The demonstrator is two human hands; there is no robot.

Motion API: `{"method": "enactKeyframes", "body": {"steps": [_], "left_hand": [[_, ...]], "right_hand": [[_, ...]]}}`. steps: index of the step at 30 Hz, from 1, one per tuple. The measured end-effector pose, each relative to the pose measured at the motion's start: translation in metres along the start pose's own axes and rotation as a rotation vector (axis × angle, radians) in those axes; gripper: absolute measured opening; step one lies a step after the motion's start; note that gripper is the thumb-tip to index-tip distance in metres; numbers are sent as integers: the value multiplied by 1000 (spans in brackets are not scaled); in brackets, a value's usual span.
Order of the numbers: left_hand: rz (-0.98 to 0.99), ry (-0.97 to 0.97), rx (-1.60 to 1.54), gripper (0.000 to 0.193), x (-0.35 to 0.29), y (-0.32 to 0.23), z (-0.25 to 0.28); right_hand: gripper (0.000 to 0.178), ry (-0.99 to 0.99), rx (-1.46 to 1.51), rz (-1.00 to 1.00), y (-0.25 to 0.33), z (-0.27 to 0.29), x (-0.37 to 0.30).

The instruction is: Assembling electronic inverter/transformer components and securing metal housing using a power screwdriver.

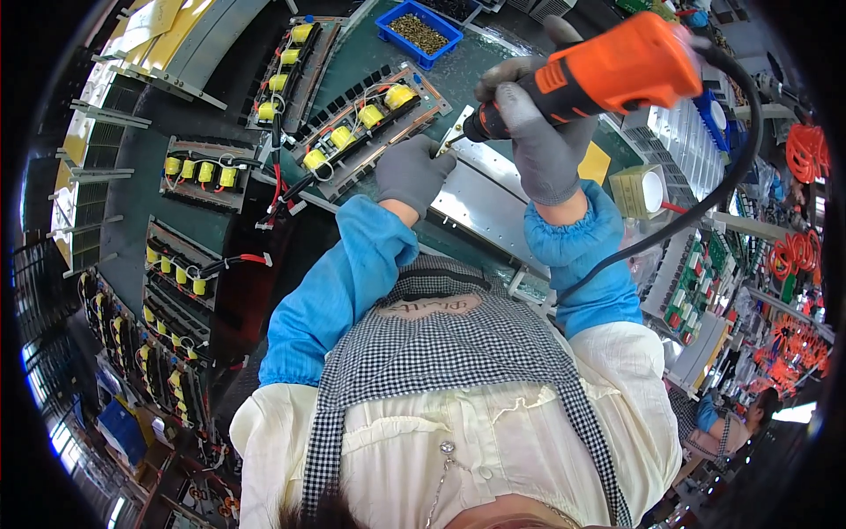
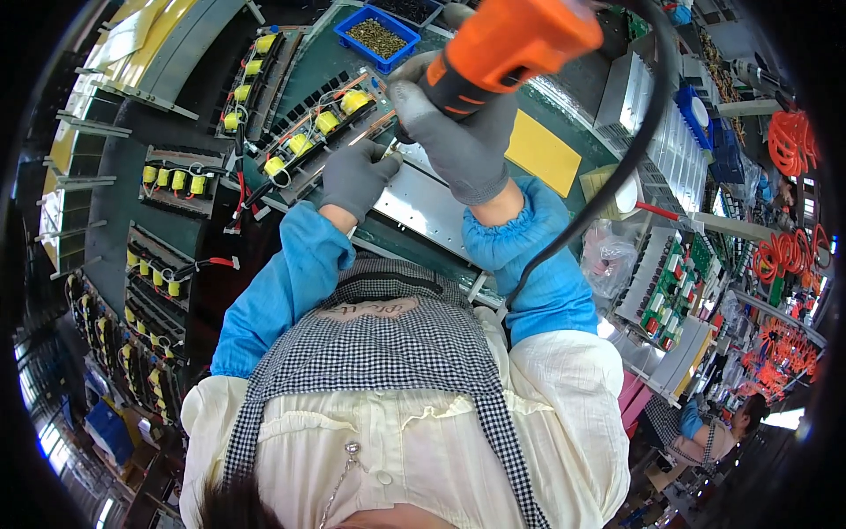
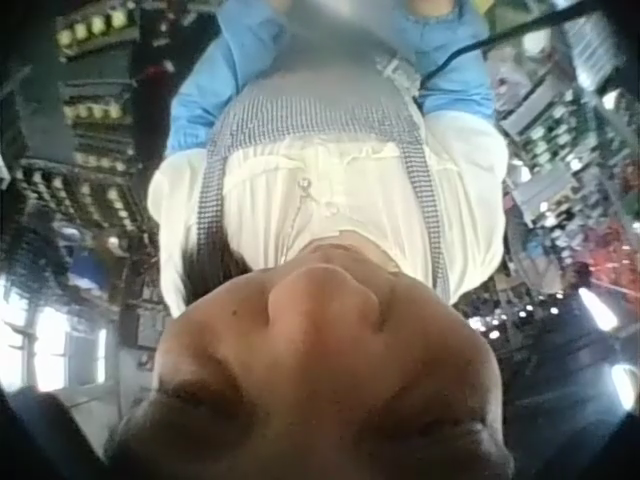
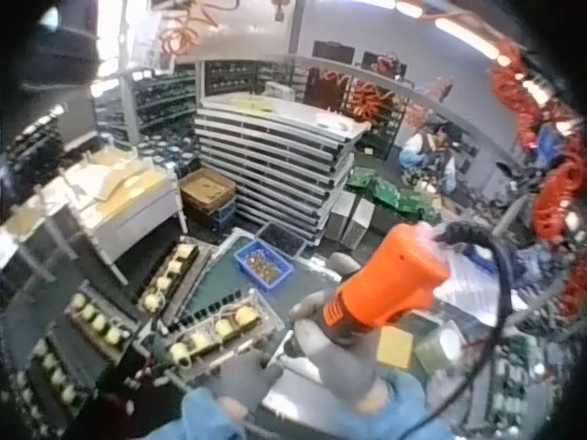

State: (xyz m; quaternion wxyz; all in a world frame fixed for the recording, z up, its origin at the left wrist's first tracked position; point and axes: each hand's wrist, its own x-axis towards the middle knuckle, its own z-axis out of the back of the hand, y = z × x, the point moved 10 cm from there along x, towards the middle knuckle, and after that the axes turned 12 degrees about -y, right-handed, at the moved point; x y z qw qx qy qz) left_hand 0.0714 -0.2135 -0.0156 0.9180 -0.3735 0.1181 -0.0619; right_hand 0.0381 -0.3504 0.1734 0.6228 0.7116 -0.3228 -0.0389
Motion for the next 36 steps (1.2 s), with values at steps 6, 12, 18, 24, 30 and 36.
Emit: {"method": "enactKeyframes", "body": {"steps": [6, 12, 18, 24, 30, 36], "left_hand": [[2, -7, 18, 33, 1, 2, -1], [-35, -48, 16, 37, 0, -2, 3], [-46, -48, 17, 38, -2, -4, 5], [1, -22, -41, 33, -1, 2, 0], [-51, -48, 2, 37, -3, -6, 5], [-50, -52, -1, 37, -2, -5, 4]], "right_hand": [[17, 78, -74, -7, -4, -19, 6], [20, 88, -120, 73, -7, -26, 10], [67, 100, -233, -28, -23, -18, 14], [45, 177, -177, -48, -18, -23, 13], [51, -1, 140, -51, 0, -3, 4], [73, -7, 152, -19, -3, -1, 0]]}}
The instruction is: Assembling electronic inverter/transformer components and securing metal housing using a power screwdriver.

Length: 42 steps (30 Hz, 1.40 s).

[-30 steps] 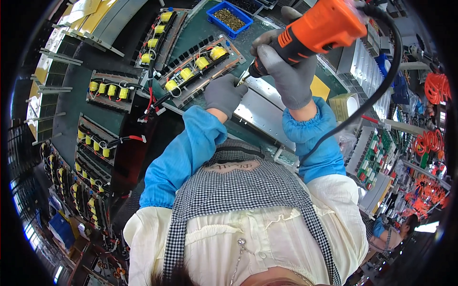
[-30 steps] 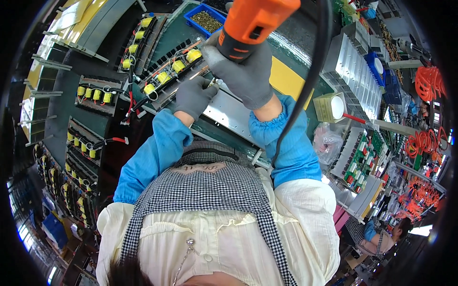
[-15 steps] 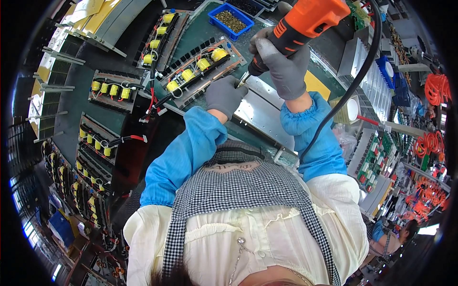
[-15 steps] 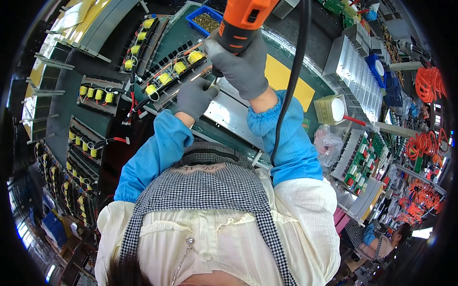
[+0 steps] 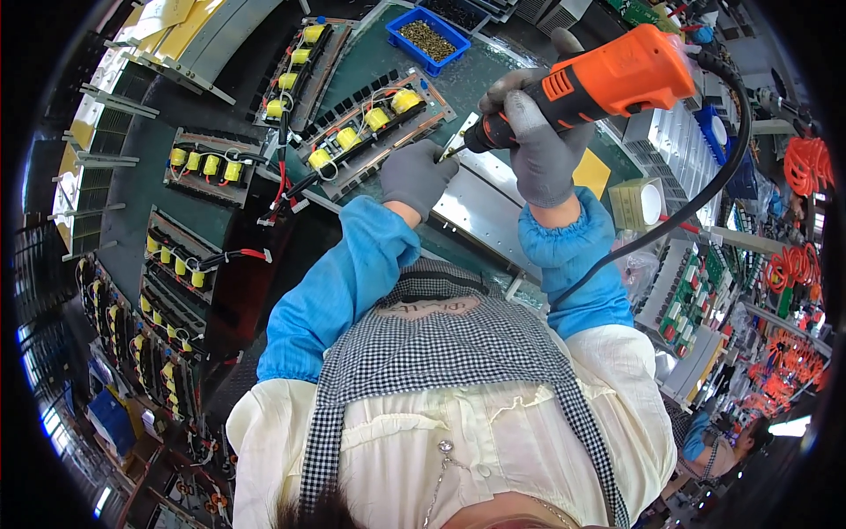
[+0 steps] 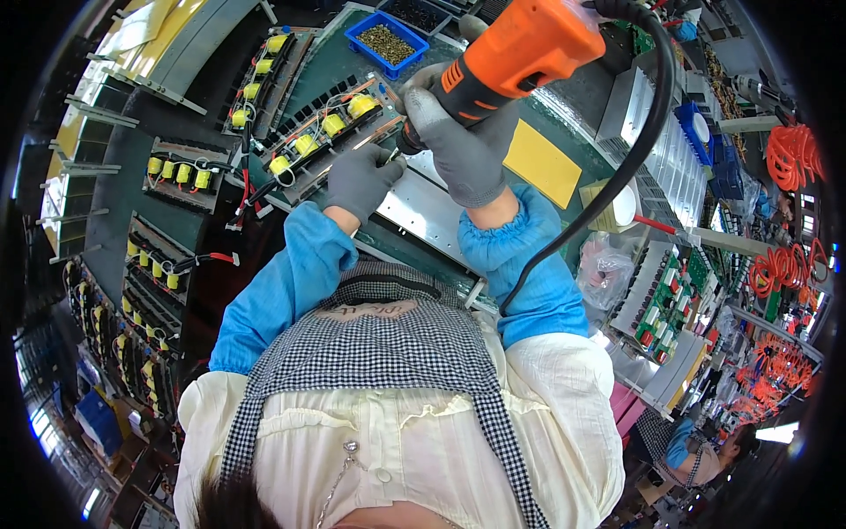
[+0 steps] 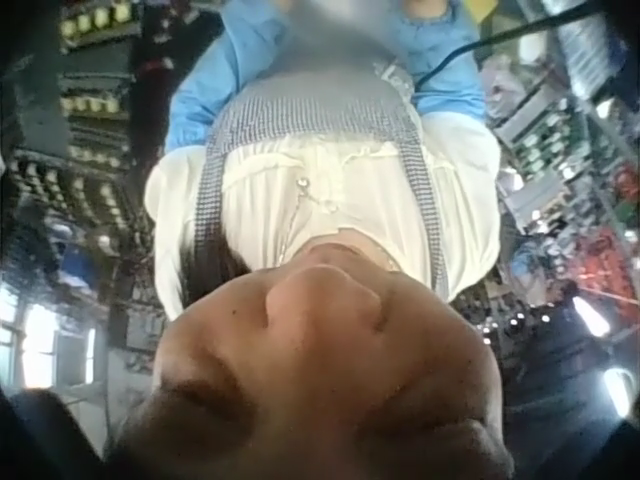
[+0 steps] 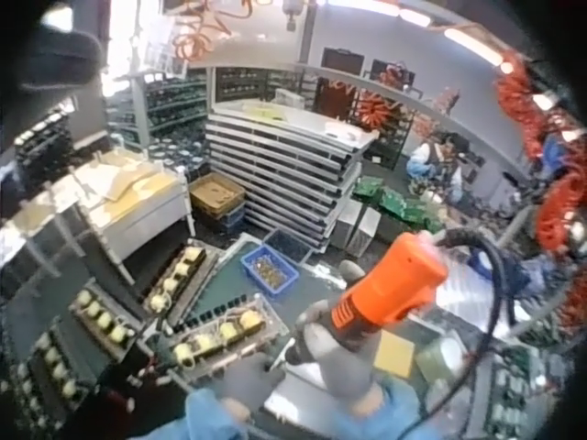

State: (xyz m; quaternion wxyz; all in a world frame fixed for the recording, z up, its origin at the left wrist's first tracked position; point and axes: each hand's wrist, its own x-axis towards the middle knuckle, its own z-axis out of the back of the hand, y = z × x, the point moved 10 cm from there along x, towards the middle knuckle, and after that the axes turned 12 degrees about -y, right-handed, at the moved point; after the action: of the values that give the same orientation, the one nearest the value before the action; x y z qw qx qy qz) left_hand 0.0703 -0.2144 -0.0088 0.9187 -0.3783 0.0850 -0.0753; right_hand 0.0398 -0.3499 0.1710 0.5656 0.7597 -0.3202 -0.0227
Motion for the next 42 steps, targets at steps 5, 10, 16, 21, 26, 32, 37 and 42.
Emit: {"method": "enactKeyframes", "body": {"steps": [5, 10, 16, 21, 26, 32, 37, 42], "left_hand": [[35, 31, 36, 32, 0, 4, -2], [33, 29, 30, 33, 0, 6, -5], [24, -9, -28, 33, 1, 9, -6], [14, 27, -39, 34, 1, 3, -4], [-5, 51, -58, 36, 1, 6, -10], [76, 288, -663, 57, -17, 17, -22], [118, 338, -629, 58, -18, 8, -17], [42, 334, -552, 55, -16, -10, -20]], "right_hand": [[69, 165, -46, -36, -1, -19, -1], [24, 173, -165, -63, -20, -27, 6], [27, 159, -201, -84, -29, -29, 13], [30, 183, -190, -91, -22, -38, 5], [22, 177, -149, -94, 1, -9, 13], [34, -171, 61, 291, 93, 120, 41], [41, -274, 21, 222, 102, 202, 14], [52, -361, 282, 259, 116, 274, -12]]}}
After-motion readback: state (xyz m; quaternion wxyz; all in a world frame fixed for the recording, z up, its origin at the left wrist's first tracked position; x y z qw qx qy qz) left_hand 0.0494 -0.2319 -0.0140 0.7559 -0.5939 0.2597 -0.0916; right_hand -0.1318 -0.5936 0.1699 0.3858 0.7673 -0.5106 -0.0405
